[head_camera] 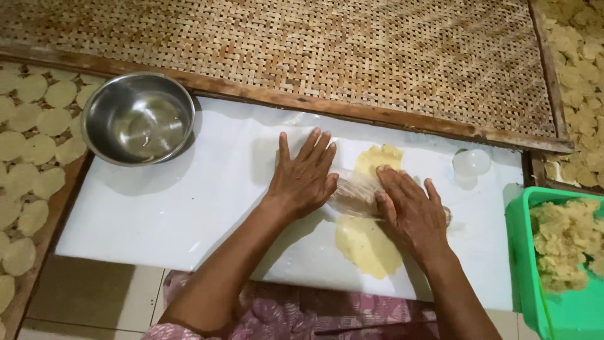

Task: Rolling out dough or paste on a flat surface using a rolling pin.

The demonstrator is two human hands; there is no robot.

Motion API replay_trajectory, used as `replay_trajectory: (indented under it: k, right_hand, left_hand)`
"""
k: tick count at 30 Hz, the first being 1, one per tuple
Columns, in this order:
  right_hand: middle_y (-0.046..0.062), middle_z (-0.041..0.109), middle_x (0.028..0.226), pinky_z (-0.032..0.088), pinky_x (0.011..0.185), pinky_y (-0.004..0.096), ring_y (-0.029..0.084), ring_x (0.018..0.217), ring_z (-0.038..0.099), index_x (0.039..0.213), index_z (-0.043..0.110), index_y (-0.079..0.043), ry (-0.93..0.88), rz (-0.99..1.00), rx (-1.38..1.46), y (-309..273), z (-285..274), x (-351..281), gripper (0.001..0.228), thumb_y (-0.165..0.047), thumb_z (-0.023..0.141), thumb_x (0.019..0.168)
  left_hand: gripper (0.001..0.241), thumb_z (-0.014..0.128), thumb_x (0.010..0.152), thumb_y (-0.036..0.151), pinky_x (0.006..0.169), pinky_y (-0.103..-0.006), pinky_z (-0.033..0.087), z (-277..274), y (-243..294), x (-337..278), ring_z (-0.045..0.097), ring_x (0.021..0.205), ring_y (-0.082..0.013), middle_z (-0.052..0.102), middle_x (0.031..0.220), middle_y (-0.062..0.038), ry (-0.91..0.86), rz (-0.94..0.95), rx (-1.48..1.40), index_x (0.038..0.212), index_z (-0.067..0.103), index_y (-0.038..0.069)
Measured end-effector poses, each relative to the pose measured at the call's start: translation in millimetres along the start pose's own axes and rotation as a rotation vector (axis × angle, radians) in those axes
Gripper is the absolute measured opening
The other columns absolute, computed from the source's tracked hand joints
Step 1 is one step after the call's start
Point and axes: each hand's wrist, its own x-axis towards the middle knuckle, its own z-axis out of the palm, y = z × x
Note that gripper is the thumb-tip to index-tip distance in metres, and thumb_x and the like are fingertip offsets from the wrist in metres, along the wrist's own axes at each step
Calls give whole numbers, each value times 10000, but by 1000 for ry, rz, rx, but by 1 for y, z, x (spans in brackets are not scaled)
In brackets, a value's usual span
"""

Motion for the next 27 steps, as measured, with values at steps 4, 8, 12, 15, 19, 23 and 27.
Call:
replay_trajectory:
  k: [4,8,12,15,19,23,27]
  right_hand:
    - [3,542,1536,286,1224,524,242,1413,503,1558,462,-322,79,-26,56,-10,0,-15,565,-558,305,1069]
    - [43,520,1545,237,1229,549,286,1450,451,1569,424,-266,-13,-113,84,-2,-5,-21,578,-506,267,1067]
    - [76,508,1566,212,1225,626,337,1491,395,1525,511,-260,-11,-187,41,9,-21,7,481,-339,421,1058]
    - [103,191,1726,38,1212,688,375,1588,103,1621,310,-329,27,-89,133,30,-5,37,575,-525,262,1083]
    - [23,109,1731,29,1228,641,304,1594,34,1626,199,-464,-181,2,64,17,-9,27,605,-631,194,1045]
    - [31,173,1712,51,1233,629,287,1596,65,1631,181,-469,-197,-21,-35,4,-8,16,623,-646,210,1034]
    - [22,246,1690,45,1240,608,266,1588,124,1641,192,-441,-158,-19,-62,-6,-4,-1,628,-640,170,1046]
  left_hand:
    - [689,205,1019,483,1157,-772,130,3,0,-20,277,1534,-308,348,1629,-150,-32,2,43,1573,365,106]
    - [680,286,1027,452,1153,-754,160,-4,3,-36,348,1502,-341,410,1594,-167,-81,15,21,1598,317,85]
    - [706,523,950,555,1112,-826,142,14,-4,-4,293,1529,-335,453,1576,-116,478,104,250,1534,457,163]
    - [778,607,1005,455,1125,-849,94,4,-14,27,143,1575,-378,287,1665,-172,584,115,144,1646,261,182]
    - [671,385,1070,502,1157,-807,-5,11,-14,19,-65,1580,-370,97,1721,-154,161,-18,51,1656,203,231]
    - [693,349,1031,452,1144,-801,-87,-3,-12,6,-139,1577,-344,-19,1737,-117,-23,-91,86,1664,150,254]
    - [707,314,974,442,1160,-786,-106,-12,-8,-11,-84,1587,-316,49,1733,-106,-199,-151,33,1636,224,212]
